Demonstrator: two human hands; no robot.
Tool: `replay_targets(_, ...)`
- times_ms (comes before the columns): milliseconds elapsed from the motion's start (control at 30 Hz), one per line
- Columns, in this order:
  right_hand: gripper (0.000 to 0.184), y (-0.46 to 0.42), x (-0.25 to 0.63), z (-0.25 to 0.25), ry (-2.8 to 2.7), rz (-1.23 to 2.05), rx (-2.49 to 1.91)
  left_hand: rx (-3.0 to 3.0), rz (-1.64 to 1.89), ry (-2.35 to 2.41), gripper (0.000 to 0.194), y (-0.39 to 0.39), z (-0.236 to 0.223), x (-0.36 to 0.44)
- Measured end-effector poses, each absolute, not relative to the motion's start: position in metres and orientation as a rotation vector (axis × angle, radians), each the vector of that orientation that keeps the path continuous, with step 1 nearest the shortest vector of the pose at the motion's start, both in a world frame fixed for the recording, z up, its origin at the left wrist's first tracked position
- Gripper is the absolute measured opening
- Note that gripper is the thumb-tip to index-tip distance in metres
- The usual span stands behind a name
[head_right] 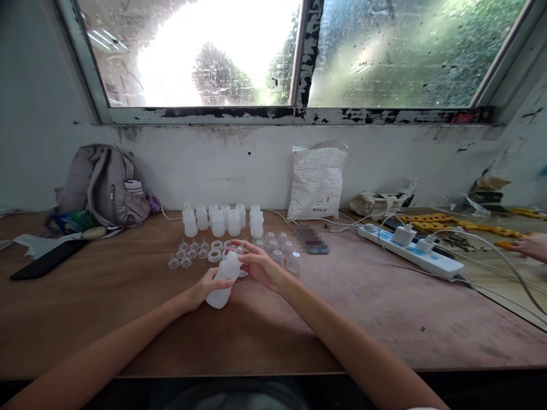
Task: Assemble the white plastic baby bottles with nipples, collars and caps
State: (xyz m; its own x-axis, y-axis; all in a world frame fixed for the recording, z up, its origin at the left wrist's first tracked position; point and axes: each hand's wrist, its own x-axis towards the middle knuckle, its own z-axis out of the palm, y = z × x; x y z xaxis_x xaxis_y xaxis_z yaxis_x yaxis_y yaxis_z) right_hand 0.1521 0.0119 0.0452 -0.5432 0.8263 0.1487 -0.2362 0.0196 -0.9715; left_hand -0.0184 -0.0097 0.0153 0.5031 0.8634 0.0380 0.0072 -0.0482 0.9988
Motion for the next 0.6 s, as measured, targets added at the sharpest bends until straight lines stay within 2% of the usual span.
replay_targets(100, 0.046, 0.0122, 0.1532, 0.0453, -1.463, 1.65, -0.633, 1.458, 0.822, 0.81, 0.029, -0.0092, 0.0147, -0.0188)
replay_targets(600, 0.036, 0.0089, 0.1513, 0.0479, -1.453, 1.625, -0.678, 1.399, 0.802, 0.776, 0.028, -0.0117, 0.0146, -0.0175)
